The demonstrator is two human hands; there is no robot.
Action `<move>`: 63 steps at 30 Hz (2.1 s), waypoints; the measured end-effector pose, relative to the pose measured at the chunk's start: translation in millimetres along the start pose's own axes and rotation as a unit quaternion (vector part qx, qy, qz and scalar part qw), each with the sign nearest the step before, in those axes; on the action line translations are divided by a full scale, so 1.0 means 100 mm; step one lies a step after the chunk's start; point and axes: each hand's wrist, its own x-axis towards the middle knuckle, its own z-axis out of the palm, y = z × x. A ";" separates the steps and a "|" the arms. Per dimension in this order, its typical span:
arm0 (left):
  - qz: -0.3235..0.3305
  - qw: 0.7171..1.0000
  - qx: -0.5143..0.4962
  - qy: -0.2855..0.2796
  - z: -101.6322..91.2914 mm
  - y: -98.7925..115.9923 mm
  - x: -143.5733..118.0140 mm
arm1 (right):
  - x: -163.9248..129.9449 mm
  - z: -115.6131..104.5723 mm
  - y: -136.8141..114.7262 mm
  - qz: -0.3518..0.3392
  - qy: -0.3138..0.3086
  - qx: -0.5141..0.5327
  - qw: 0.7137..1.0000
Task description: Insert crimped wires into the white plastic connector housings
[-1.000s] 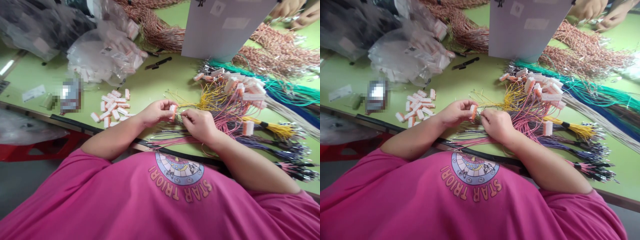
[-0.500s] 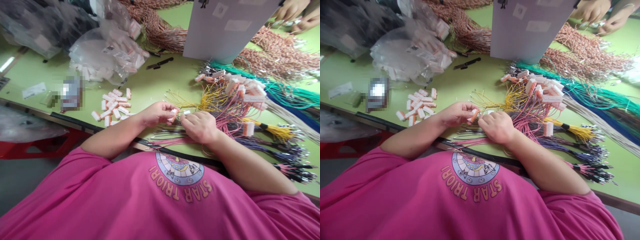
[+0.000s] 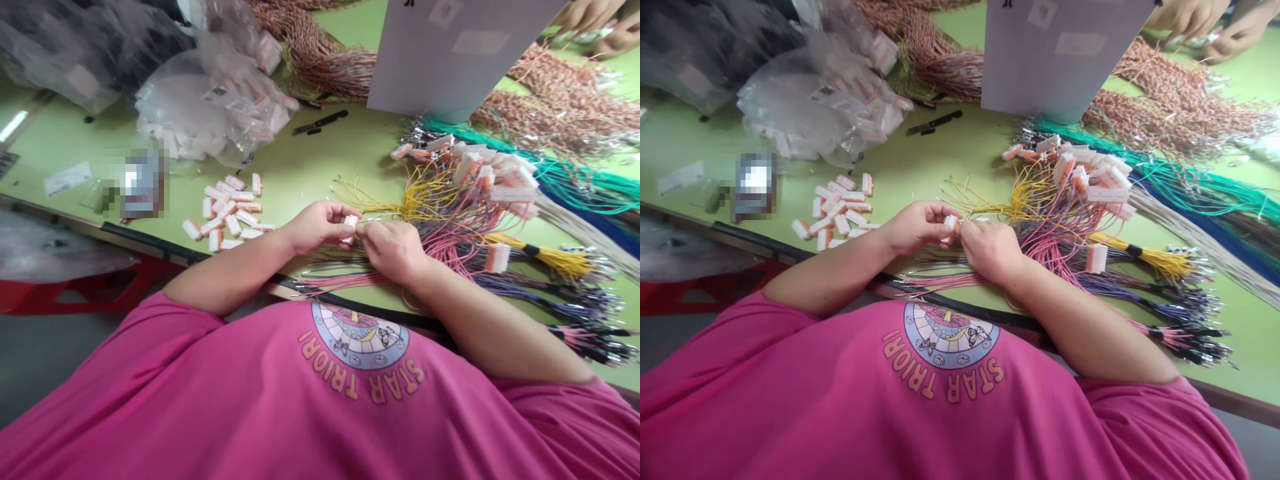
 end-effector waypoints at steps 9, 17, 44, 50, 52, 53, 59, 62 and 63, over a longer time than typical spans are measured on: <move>0.030 0.999 0.034 0.022 -0.05 0.05 0.01 | -0.13 -0.61 -0.10 -0.110 -0.174 -0.032 0.978; 0.025 0.998 0.050 0.019 -0.07 0.04 0.01 | -0.16 -0.35 -0.28 -0.173 -0.313 -0.045 0.933; 0.038 0.998 -0.031 -0.031 -0.02 -0.01 0.02 | 0.02 -0.40 -0.09 0.075 -0.132 0.041 0.988; 0.045 0.998 -0.026 -0.035 -0.04 -0.01 0.02 | 0.01 -0.39 -0.09 0.106 -0.120 0.039 0.986; 0.046 0.998 -0.026 -0.037 -0.04 -0.01 0.03 | 0.00 -0.38 -0.09 0.095 -0.125 0.019 0.987; 0.045 0.998 -0.026 -0.035 -0.04 -0.01 0.03 | 0.00 -0.37 -0.10 0.088 -0.126 0.009 0.988; 0.033 0.999 -0.041 -0.003 -0.03 0.01 0.03 | -0.03 -0.34 -0.10 -0.009 -0.097 -0.065 0.993; 0.016 0.999 -0.045 0.007 -0.04 0.01 0.02 | -0.05 -0.31 -0.09 -0.063 -0.065 -0.101 0.991; 0.011 0.999 -0.045 0.009 -0.04 0.00 0.02 | -0.05 -0.30 -0.09 -0.079 -0.055 -0.109 0.989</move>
